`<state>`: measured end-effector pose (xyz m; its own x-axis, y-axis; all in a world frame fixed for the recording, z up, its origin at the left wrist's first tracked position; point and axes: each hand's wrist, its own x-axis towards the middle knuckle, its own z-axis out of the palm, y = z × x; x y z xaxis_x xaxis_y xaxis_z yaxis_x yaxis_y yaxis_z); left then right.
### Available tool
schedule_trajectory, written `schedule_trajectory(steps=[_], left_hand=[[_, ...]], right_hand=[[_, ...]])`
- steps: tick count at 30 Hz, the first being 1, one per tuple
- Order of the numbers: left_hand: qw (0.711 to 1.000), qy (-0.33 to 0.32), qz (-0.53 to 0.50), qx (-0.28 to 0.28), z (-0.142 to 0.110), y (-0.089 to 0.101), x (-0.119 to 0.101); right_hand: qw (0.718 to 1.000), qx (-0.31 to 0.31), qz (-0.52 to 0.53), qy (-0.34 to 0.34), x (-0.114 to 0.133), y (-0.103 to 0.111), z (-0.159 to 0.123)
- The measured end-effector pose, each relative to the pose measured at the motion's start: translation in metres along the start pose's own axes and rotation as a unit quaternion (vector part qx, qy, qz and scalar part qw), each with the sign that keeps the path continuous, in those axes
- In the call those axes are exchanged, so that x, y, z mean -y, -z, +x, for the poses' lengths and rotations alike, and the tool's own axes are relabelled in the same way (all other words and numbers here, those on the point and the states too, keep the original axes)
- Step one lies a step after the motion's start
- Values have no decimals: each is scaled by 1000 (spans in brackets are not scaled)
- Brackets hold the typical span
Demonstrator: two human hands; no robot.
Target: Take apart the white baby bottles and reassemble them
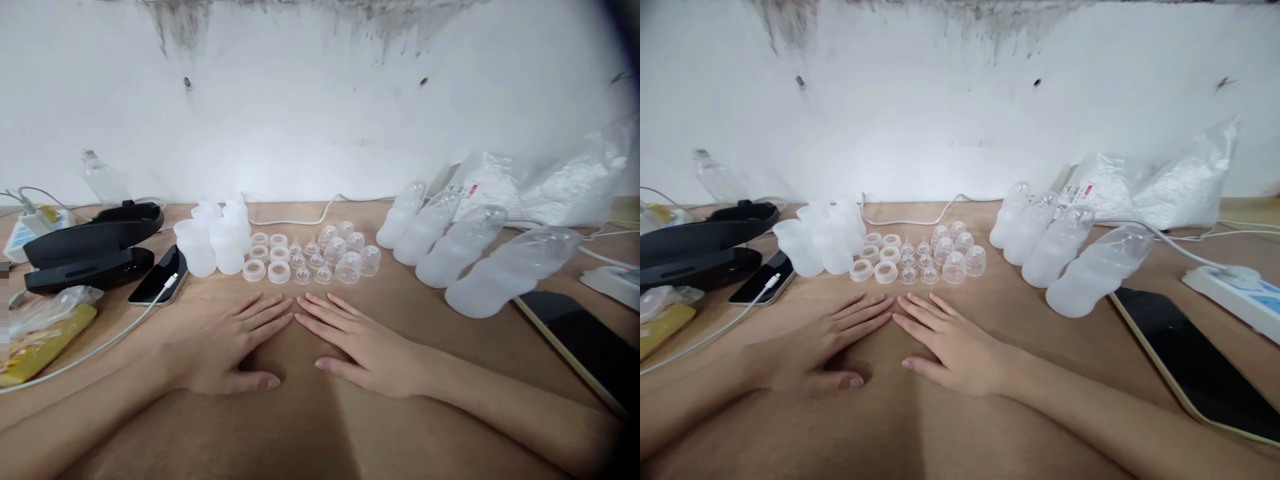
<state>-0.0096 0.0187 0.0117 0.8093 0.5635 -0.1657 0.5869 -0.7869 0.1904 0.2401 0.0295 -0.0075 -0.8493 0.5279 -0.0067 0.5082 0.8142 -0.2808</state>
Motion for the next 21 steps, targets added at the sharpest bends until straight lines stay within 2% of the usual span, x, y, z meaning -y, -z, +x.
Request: schedule_trajectory(steps=[12,17,19,21], left_hand=[[1000,-4,-1,-6,1,-2,1],[1000,-14,6,-15,-1,-3,0],[999,-2,19,-35,-1,-3,1],[995,32,49,-76,1,-2,2]], right_hand=[[1000,-14,4,5,-1,-1,1],[999,-17,-27,20,-1,-4,-1],[997,-55,-49,19,-1,-3,-2],[987,-136,-77,-23,-3,2,0]])
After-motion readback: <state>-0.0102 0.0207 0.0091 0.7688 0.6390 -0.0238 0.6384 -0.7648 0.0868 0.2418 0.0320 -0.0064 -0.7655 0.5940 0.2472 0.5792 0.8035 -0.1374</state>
